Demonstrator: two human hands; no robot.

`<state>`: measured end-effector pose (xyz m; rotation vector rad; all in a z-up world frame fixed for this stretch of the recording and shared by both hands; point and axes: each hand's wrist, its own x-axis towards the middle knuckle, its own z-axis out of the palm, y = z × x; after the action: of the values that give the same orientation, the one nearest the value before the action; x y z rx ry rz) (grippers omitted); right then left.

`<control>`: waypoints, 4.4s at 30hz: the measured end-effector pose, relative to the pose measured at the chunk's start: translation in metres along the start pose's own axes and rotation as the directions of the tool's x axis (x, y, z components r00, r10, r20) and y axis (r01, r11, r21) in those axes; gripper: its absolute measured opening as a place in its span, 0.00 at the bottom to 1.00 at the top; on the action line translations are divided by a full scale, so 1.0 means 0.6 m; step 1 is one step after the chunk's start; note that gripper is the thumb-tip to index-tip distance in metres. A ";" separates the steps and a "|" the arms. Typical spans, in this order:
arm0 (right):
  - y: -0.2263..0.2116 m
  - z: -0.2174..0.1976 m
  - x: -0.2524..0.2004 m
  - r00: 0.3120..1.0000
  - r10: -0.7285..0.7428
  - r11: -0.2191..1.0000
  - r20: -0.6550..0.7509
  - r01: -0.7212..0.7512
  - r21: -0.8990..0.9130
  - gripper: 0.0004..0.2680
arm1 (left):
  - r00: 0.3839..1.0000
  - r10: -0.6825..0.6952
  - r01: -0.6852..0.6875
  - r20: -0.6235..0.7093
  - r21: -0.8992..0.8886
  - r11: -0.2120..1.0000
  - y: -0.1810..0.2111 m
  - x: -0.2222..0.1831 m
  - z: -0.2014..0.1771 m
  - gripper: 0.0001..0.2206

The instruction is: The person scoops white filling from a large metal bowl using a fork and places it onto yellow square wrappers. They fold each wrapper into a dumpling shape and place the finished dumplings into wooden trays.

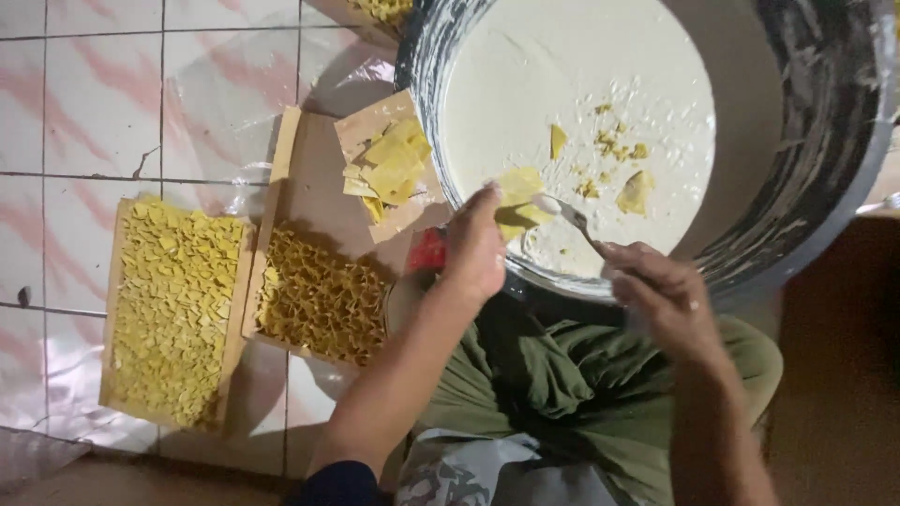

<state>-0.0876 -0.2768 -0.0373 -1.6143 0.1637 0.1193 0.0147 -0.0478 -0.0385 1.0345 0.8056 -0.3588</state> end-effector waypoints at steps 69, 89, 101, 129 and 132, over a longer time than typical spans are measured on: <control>-0.002 0.071 0.045 0.917 -0.273 0.921 -0.291 0.336 0.195 0.11 | 0.355 0.545 -0.935 0.760 0.291 0.202 -0.041 -0.035 0.002 0.05; -0.038 0.064 0.037 0.983 -0.136 0.946 -0.126 0.167 0.276 0.13 | 0.108 0.348 -0.984 0.931 0.151 -0.098 0.000 -0.035 -0.021 0.27; -0.055 0.090 0.036 0.974 -0.142 0.970 -0.177 0.173 0.170 0.15 | 0.049 0.432 -0.985 0.901 0.116 -0.130 -0.026 -0.013 -0.038 0.25; 0.085 0.107 0.003 0.904 -0.259 0.931 -0.339 0.140 -0.337 0.08 | 0.673 0.706 -0.621 0.221 0.687 0.377 0.237 0.066 -0.373 0.16; 0.077 0.120 -0.007 0.868 -0.466 0.746 -0.170 0.282 -0.603 0.03 | 0.469 0.808 -0.586 0.355 0.810 -0.015 0.280 0.178 -0.502 0.08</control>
<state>-0.0985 -0.2067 -0.0855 -2.2256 0.0325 -0.4559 0.0626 0.3057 -0.0924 2.4192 0.0502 0.3675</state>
